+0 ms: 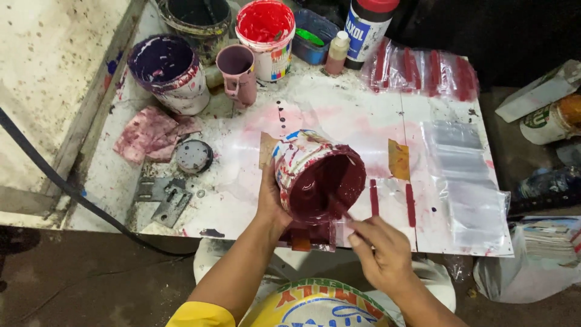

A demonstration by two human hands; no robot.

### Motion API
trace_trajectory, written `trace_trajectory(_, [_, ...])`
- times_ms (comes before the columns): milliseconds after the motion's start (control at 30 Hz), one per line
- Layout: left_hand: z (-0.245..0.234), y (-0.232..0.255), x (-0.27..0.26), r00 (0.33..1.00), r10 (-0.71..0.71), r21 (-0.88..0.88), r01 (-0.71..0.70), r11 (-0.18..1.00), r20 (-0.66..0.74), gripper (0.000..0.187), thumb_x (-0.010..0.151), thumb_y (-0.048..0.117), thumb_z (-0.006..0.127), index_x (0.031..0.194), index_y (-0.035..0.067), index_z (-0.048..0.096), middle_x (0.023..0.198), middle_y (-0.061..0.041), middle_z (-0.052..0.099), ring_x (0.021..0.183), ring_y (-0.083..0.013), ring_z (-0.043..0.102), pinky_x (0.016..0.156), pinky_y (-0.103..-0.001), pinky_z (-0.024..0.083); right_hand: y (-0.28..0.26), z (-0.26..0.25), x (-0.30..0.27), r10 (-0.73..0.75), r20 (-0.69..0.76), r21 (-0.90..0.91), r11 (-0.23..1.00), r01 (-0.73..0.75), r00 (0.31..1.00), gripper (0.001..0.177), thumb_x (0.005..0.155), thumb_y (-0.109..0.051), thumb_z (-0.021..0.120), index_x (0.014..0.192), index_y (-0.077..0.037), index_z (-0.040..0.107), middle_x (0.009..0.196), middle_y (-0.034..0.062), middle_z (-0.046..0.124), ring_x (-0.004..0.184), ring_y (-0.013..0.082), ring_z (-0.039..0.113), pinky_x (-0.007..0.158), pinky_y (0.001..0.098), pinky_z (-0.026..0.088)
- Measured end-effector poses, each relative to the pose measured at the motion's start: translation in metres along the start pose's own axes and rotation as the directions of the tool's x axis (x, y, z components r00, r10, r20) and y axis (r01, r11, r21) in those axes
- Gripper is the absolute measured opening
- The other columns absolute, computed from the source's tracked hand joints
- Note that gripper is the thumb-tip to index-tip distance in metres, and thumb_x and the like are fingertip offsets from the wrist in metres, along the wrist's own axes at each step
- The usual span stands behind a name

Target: The person uses a small orange tool to spread and smooth red paint inside a rectangular metal tray. They then pick up a white bucket containing red paint and use a stick to stir the contents thoroughly.

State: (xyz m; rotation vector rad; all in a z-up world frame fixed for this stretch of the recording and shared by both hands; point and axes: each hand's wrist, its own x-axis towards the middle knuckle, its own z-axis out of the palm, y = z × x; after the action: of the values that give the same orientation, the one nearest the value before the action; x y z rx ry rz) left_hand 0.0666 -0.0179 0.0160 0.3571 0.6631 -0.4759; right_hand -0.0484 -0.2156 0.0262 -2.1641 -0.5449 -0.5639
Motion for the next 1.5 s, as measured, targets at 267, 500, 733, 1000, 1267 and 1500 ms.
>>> trace_trajectory(267, [-0.01, -0.003, 0.013, 0.999, -0.033, 0.016, 0.033, 0.999, 0.011, 0.08, 0.074, 0.07, 0.061, 0.136, 0.019, 0.064, 0.127, -0.014, 0.066, 0.116, -0.0347, 0.061, 0.099, -0.055, 0.05, 0.002, 0.0, -0.001, 0.014, -0.176, 0.022, 1.0, -0.01, 0.984, 0.021, 0.096, -0.015, 0.061, 0.106, 0.001, 0.071, 0.073, 0.0105, 0.063, 0.058, 0.0174, 0.055, 0.049, 0.0261, 0.039])
trace_trajectory(500, [-0.005, -0.004, 0.008, 0.997, -0.06, 0.048, 0.062, 0.997, -0.045, 0.077, 0.068, 0.069, 0.067, 0.126, 0.019, 0.067, 0.115, -0.011, 0.07, 0.107, -0.0309, 0.065, 0.094, -0.049, 0.052, -0.01, -0.001, -0.001, 0.019, -0.199, 0.176, 0.984, 0.017, 0.98, 0.028, 0.098, -0.02, 0.057, 0.108, 0.004, 0.068, 0.072, 0.0125, 0.07, 0.065, 0.0213, 0.067, 0.056, 0.0257, 0.055])
trace_trajectory(733, [-0.008, -0.015, 0.004, 0.997, -0.061, -0.003, 0.061, 0.998, 0.044, 0.081, 0.065, 0.067, 0.074, 0.126, 0.014, 0.067, 0.109, -0.012, 0.072, 0.099, -0.0297, 0.068, 0.091, -0.047, 0.056, -0.008, -0.009, -0.007, -0.044, -0.069, -0.009, 0.999, 0.044, 0.997, 0.021, 0.096, -0.012, 0.061, 0.105, 0.004, 0.071, 0.074, 0.0129, 0.066, 0.055, 0.0176, 0.058, 0.048, 0.025, 0.044])
trace_trajectory(1000, [-0.002, -0.025, -0.011, 1.0, -0.011, 0.009, 0.011, 1.0, 0.022, 0.078, 0.066, 0.06, 0.075, 0.128, 0.014, 0.068, 0.114, -0.013, 0.072, 0.103, -0.032, 0.067, 0.092, -0.048, 0.055, -0.024, -0.015, -0.015, 0.013, -0.091, -0.002, 1.0, -0.013, 0.996, 0.019, 0.096, -0.012, 0.061, 0.105, 0.001, 0.071, 0.069, 0.0082, 0.059, 0.054, 0.0158, 0.052, 0.049, 0.0272, 0.037])
trace_trajectory(1267, [-0.016, -0.038, -0.002, 0.993, -0.039, 0.019, 0.037, 0.999, 0.116, 0.084, 0.066, 0.067, 0.071, 0.131, 0.015, 0.066, 0.117, -0.012, 0.071, 0.109, -0.0313, 0.066, 0.096, -0.047, 0.053, -0.037, -0.012, -0.007, -0.032, -0.134, 0.084, 0.995, 0.044, 0.99, 0.023, 0.096, -0.013, 0.06, 0.11, 0.003, 0.069, 0.08, 0.015, 0.068, 0.066, 0.0229, 0.063, 0.056, 0.028, 0.05])
trace_trajectory(1500, [0.004, -0.03, -0.03, 0.998, -0.012, 0.019, 0.014, 1.0, -0.068, 0.086, 0.062, 0.062, 0.069, 0.135, 0.018, 0.065, 0.127, -0.017, 0.068, 0.117, -0.0353, 0.062, 0.101, -0.052, 0.049, -0.026, -0.019, -0.028, -0.105, -0.178, -0.126, 0.988, 0.083, 0.978, 0.02, 0.096, -0.013, 0.062, 0.105, 0.003, 0.07, 0.072, 0.0141, 0.063, 0.056, 0.0205, 0.058, 0.048, 0.0279, 0.042])
